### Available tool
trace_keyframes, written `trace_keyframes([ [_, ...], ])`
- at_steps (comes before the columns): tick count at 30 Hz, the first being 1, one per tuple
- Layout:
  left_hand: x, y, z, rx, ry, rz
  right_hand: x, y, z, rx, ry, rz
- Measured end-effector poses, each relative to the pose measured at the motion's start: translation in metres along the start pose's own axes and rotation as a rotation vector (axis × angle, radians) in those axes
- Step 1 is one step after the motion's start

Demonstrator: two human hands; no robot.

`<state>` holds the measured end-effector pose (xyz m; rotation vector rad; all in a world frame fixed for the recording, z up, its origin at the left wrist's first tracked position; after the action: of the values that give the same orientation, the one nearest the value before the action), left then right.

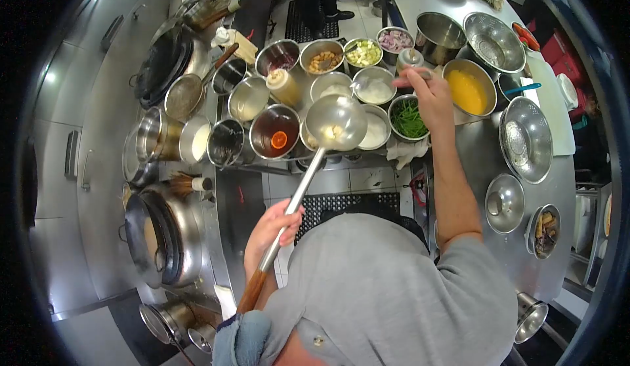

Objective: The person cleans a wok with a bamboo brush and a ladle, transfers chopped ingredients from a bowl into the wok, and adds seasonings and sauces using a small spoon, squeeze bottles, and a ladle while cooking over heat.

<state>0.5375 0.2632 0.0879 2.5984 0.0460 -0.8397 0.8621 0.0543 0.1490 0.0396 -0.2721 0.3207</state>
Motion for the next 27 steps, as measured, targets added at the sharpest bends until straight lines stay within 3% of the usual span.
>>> trace_keyframes([
  [2,-0.001,0.005,0.002,-0.069,0.007,0.005,0.006,0.0,-0.003,-0.263,0.018,-0.063],
  [5,-0.017,0.005,0.002,-0.09,0.016,-0.022,0.031,0.0,-0.067,-0.515,0.145,-0.051],
  [8,-0.058,-0.004,0.011,-0.103,0.015,-0.126,0.02,0.019,-0.05,-0.896,-0.155,-0.119],
  [9,-0.076,-0.011,0.015,-0.148,0.008,-0.194,0.018,0.021,-0.043,-0.832,-0.108,-0.169],
  [10,-0.095,-0.016,0.022,-0.198,0.007,-0.254,0.014,0.032,-0.03,-0.708,0.126,-0.154],
  [11,-0.113,-0.024,0.027,-0.258,0.042,-0.285,0.011,0.056,-0.016,-0.4,-0.105,-0.16],
  [14,-0.175,-0.053,0.031,-0.329,0.142,-0.492,0.023,0.159,-0.047,-0.329,0.053,0.227],
  [19,-0.296,-0.123,0.046,-0.457,0.474,-0.891,0.058,0.277,-0.128,-0.378,-0.197,0.274],
  [20,-0.318,-0.133,0.044,-0.495,0.633,-0.821,0.055,0.289,-0.119,-0.327,-0.089,0.325],
  [24,-0.422,-0.18,0.072,-0.552,0.834,-1.065,0.056,0.314,-0.127,-0.166,-0.092,0.326],
  [26,-0.469,-0.22,0.102,-0.473,0.924,-1.092,0.043,0.316,-0.103,-0.428,-0.008,0.245],
  [27,-0.48,-0.225,0.098,-0.53,0.945,-1.13,0.055,0.31,-0.135,-0.359,0.066,0.266],
])
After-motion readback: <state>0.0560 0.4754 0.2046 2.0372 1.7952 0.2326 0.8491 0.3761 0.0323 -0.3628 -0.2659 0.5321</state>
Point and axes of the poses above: each hand's wrist, its own x-axis towards the middle knuckle, its own y-axis out of the palm, z = x × y, the point moved 8 cm from there along x, towards the middle knuckle, and after that the axes turned 6 degrees about x, right-handed, at the moved point
